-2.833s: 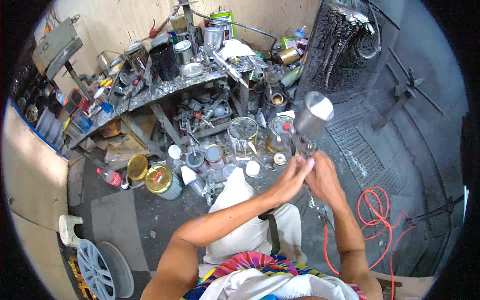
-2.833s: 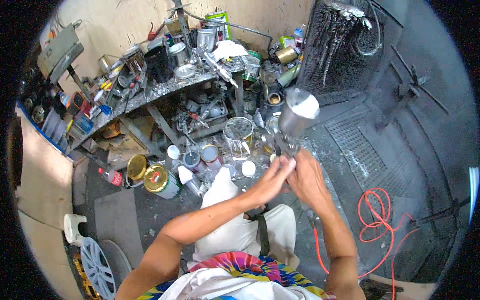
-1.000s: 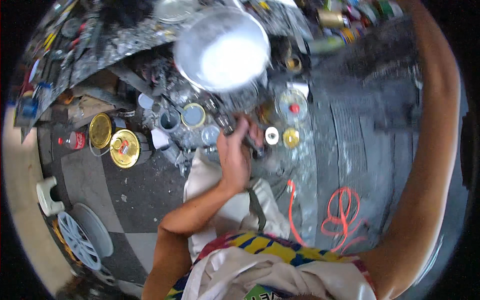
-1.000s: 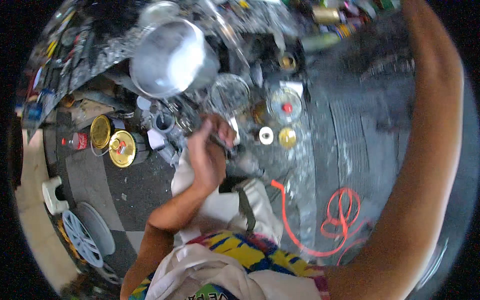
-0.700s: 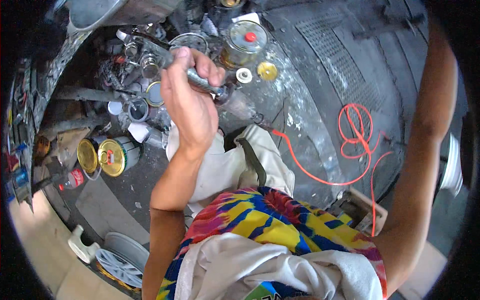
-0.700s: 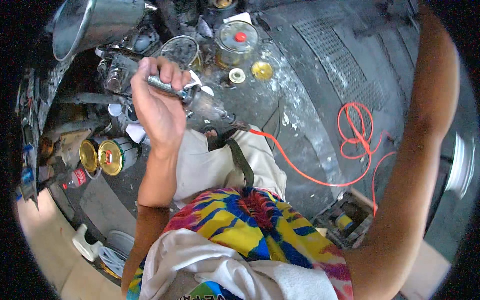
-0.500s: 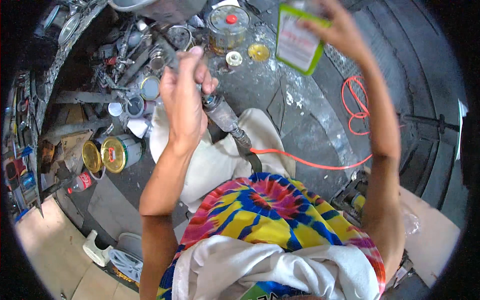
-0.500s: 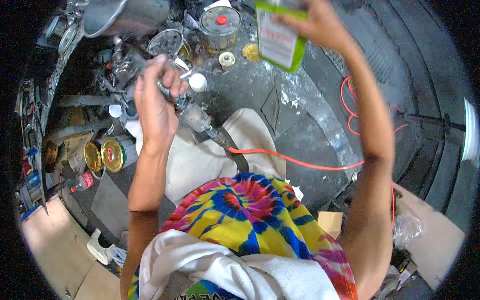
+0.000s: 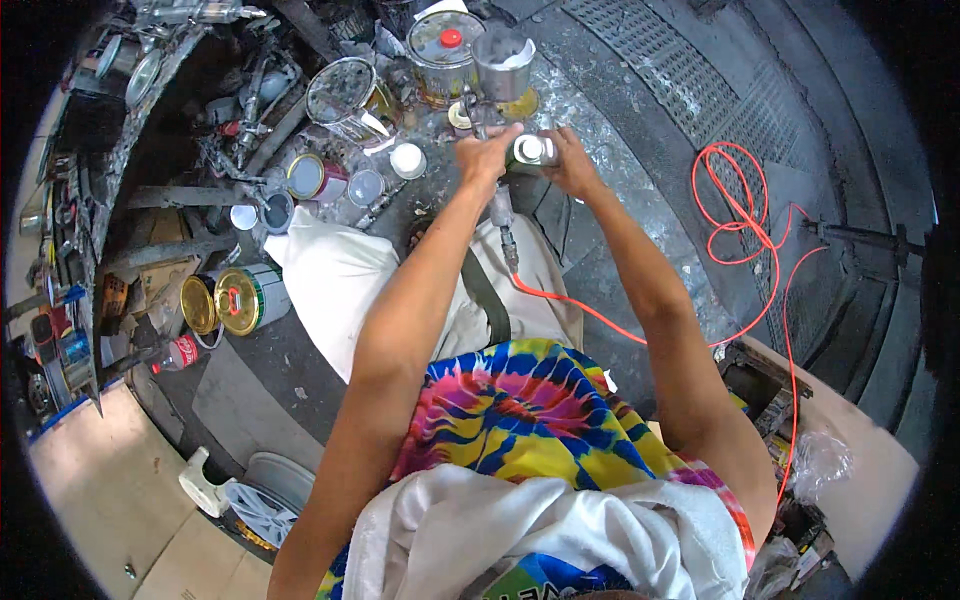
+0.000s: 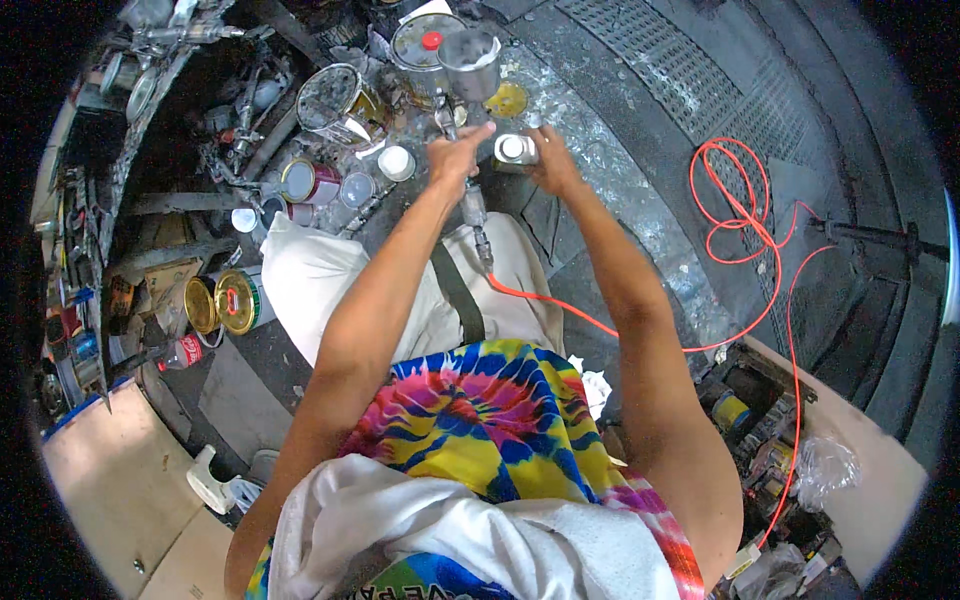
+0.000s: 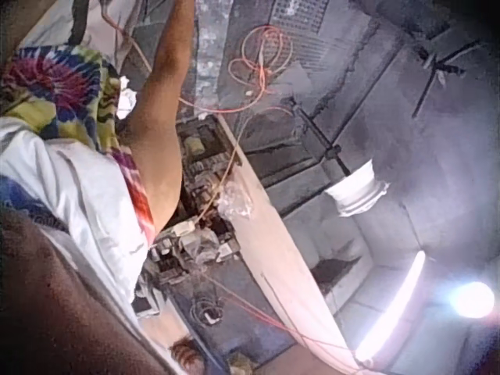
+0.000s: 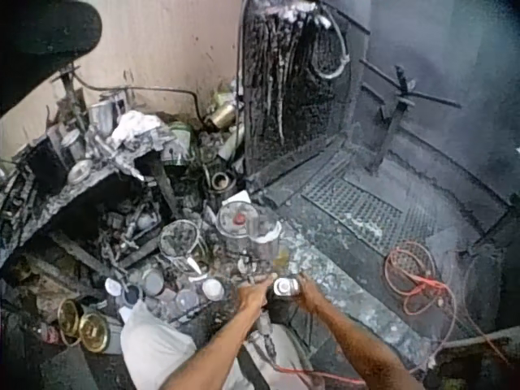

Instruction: Mixing paint and using a spray gun to paint a car wheel rim inside a spray booth.

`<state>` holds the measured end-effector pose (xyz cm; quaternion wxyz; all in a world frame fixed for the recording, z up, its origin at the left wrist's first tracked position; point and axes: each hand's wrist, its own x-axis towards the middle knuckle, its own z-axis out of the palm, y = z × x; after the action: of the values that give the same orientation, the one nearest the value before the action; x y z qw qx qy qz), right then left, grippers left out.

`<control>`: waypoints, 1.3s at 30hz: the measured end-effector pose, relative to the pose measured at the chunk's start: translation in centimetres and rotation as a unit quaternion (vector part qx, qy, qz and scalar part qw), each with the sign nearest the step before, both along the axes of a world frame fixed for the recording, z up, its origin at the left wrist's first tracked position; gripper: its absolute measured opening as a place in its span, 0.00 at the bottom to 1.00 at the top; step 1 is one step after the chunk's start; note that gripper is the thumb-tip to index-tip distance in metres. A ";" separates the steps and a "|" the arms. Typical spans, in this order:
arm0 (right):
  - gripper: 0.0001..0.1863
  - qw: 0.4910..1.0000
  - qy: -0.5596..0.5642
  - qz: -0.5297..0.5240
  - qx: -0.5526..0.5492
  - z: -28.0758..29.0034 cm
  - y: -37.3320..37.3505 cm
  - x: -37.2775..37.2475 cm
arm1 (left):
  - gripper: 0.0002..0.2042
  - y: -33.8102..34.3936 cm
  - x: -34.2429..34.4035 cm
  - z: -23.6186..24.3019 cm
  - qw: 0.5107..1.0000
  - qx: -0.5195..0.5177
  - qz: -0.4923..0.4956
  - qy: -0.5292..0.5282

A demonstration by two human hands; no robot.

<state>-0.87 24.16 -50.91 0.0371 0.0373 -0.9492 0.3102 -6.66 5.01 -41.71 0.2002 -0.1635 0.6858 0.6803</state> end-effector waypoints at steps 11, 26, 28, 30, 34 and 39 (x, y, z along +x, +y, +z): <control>0.20 0.986 -0.033 -0.144 0.071 4.7 -6.0 -0.8 | 0.15 1.6 -0.6 -11.9 0.993 -0.068 0.037 -0.091; 0.16 0.998 0.024 0.034 0.036 7.2 -2.7 -0.7 | 0.23 3.0 0.2 -10.9 0.972 -0.234 -0.012 -0.022; 0.16 0.998 0.057 0.010 0.004 7.1 -1.9 0.5 | 0.25 2.1 0.2 -11.4 0.975 -0.221 0.009 0.007; 0.22 0.984 0.020 -0.169 0.044 4.7 -0.6 2.4 | 0.22 0.4 -0.2 -11.9 0.979 -0.192 0.058 0.029; 0.30 0.980 -0.083 -0.171 0.067 -2.8 3.8 6.7 | 0.24 0.7 0.9 -8.3 0.993 -0.058 0.100 -0.012; 0.46 0.988 -0.048 -0.133 -0.062 -3.9 1.3 3.0 | 0.24 -0.2 3.8 -5.9 0.989 -0.029 0.142 -0.020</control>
<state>2.11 25.43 -54.83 0.0349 -0.1064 -0.9255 0.3617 -2.86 4.82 -47.66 0.1110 -0.2786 0.6707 0.6784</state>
